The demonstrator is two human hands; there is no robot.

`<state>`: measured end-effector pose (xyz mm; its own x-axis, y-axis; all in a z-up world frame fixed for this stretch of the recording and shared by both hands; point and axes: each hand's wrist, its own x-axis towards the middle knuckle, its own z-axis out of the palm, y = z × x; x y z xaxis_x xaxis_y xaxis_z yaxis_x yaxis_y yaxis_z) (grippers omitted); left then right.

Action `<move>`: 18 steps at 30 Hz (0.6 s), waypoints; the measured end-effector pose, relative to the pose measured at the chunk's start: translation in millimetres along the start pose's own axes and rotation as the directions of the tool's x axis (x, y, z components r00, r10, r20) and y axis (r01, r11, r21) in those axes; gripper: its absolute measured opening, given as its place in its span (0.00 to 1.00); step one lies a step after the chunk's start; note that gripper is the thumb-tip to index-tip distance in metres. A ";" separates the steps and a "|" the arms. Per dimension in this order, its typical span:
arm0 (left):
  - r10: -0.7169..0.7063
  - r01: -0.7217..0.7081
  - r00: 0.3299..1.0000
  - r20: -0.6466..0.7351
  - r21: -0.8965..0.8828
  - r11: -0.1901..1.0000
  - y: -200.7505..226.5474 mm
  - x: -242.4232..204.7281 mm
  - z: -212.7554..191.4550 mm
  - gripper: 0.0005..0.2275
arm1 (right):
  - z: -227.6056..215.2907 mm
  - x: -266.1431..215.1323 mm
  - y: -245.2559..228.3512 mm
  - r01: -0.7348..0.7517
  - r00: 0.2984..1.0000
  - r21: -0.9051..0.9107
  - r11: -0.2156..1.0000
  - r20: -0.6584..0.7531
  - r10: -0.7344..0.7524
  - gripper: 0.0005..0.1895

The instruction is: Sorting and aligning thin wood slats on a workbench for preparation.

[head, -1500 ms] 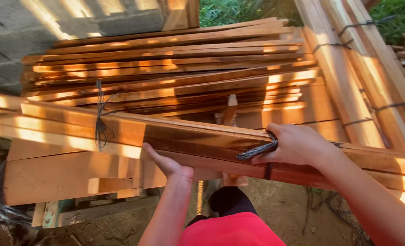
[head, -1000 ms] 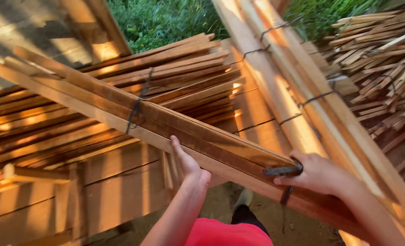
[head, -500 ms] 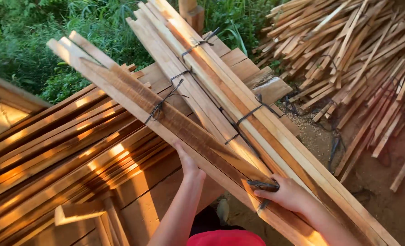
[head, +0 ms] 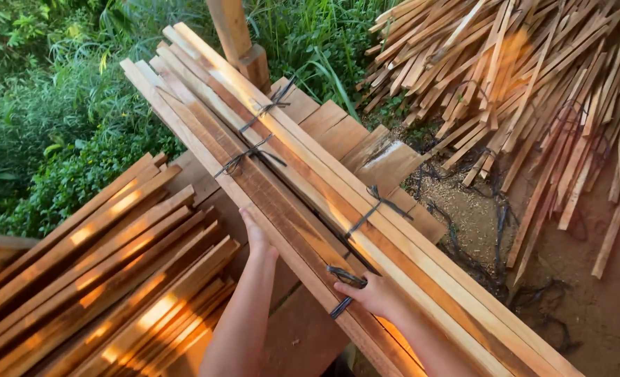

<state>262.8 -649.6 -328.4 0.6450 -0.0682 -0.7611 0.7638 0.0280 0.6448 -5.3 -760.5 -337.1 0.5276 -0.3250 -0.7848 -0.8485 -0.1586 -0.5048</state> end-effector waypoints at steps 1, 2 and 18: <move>0.001 -0.001 1.000 0.006 0.005 1.000 9.5 6.7 6.8 0.40 | -6.7 6.7 -11.8 -0.001 1.000 0.005 1.000 -0.005 0.001 0.38; -0.009 0.010 1.000 -0.020 0.044 0.999 15.0 10.0 9.4 0.40 | -10.7 8.7 -20.6 0.005 1.000 -0.049 0.999 -0.001 -0.005 0.38; 0.255 -0.213 0.967 -0.014 0.506 0.836 -6.8 51.6 -24.2 0.33 | 80.0 45.6 14.0 0.198 0.935 -0.711 0.675 -0.070 -0.348 0.70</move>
<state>291.4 -629.2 -373.7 0.8186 -0.0453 -0.5726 0.4895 -0.4665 0.7367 10.0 -702.9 -408.7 0.7860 -0.3141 -0.5325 -0.4963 -0.8342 -0.2405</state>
